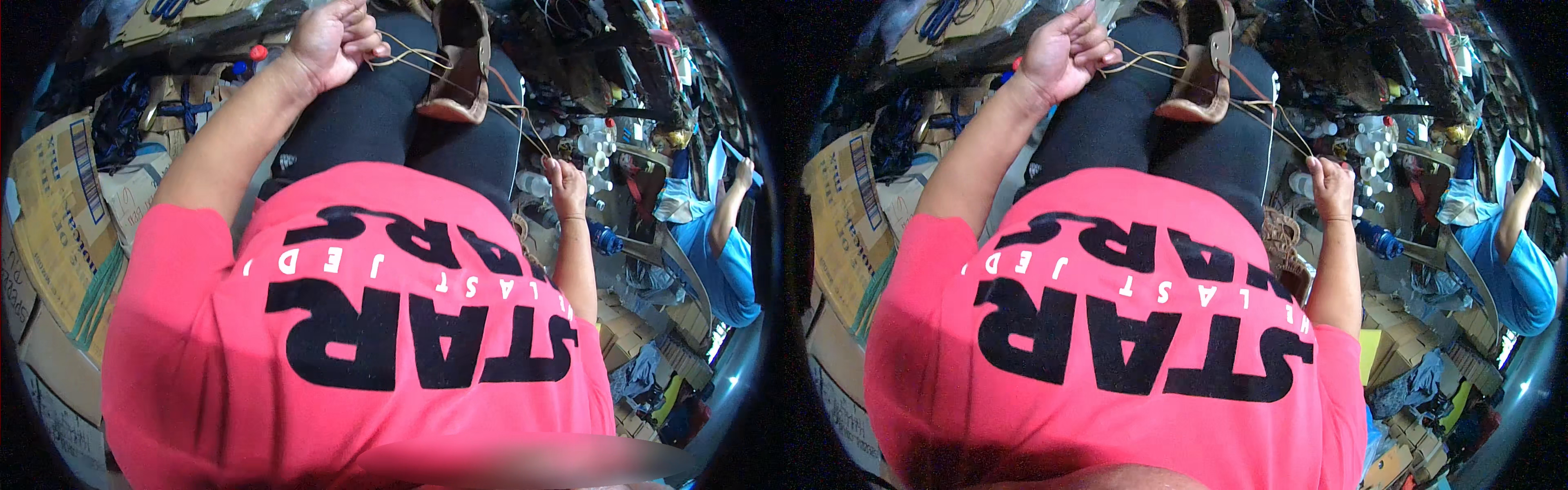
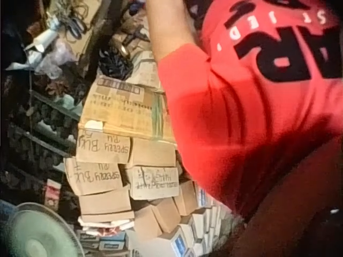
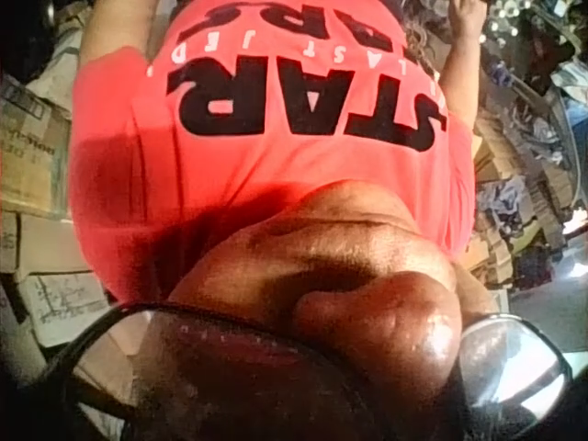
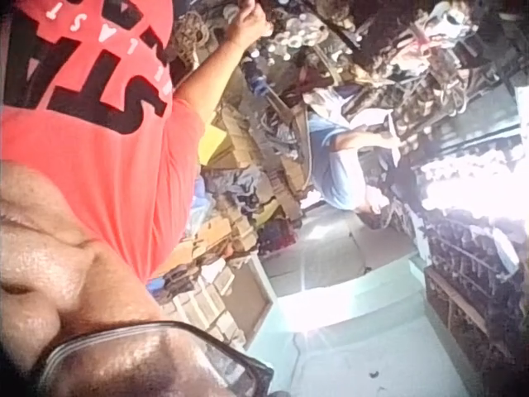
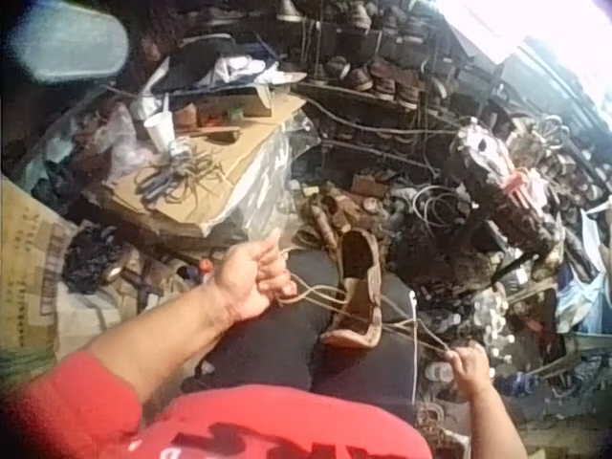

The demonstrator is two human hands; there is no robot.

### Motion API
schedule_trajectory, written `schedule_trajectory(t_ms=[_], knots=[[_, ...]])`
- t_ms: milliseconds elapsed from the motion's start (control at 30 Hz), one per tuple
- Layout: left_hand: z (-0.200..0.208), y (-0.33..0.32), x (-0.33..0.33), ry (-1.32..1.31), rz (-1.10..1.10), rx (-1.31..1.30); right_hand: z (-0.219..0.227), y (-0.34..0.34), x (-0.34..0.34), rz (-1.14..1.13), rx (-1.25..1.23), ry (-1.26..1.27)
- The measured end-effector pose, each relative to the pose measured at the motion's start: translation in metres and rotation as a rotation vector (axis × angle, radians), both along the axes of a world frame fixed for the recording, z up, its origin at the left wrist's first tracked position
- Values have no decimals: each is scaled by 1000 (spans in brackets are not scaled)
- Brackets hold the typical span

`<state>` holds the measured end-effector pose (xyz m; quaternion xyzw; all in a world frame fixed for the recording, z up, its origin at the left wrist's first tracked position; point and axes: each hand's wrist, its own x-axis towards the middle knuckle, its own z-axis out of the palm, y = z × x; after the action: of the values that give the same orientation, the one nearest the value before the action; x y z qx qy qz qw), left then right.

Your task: Hand-sewing and lacing leather shoe upper components using a needle and thread.

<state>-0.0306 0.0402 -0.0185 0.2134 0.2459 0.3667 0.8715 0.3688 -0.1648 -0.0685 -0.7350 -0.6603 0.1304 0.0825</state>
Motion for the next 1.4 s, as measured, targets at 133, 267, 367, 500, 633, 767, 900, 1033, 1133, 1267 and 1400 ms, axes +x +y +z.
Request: schedule_trajectory(t_ms=[133, 267, 367, 500, 633, 767, 900, 1033, 1133, 1267, 1400], knots=[[6, 4, 3, 148, 78, -26, -15, -9, 3, -36, 65, 52], [-5, 33, -49, 1173, 62, 655, 7, -21, 12, -629, -67, 1466], [18, -6, -16, 1158, 194, 1415, 49, 1, -6, -703, 307, 927], [30, -66, 44, 1012, -162, 1628, 96, 57, -59, 41, 336, 329], [3, -67, 58, 1032, -215, 1754, 125, 97, -128, 439, 8, 54], [0, -66, 61, 999, -210, 1725, 108, 111, -129, 515, -97, 16], [-2, -64, 61, 1002, -231, 1666, 112, 108, -122, 595, -94, 160], [-3, -63, 62, 990, -214, 1640, 118, 94, -115, 480, -162, 230], [-1, -64, 63, 1008, -228, 1647, 121, 83, -111, 383, -176, 313], [1, -62, 60, 998, -258, 1661, 121, 67, -104, 263, -132, 537], [7, -55, 57, 981, -339, 1597, 147, 50, -73, -56, -136, 775]])
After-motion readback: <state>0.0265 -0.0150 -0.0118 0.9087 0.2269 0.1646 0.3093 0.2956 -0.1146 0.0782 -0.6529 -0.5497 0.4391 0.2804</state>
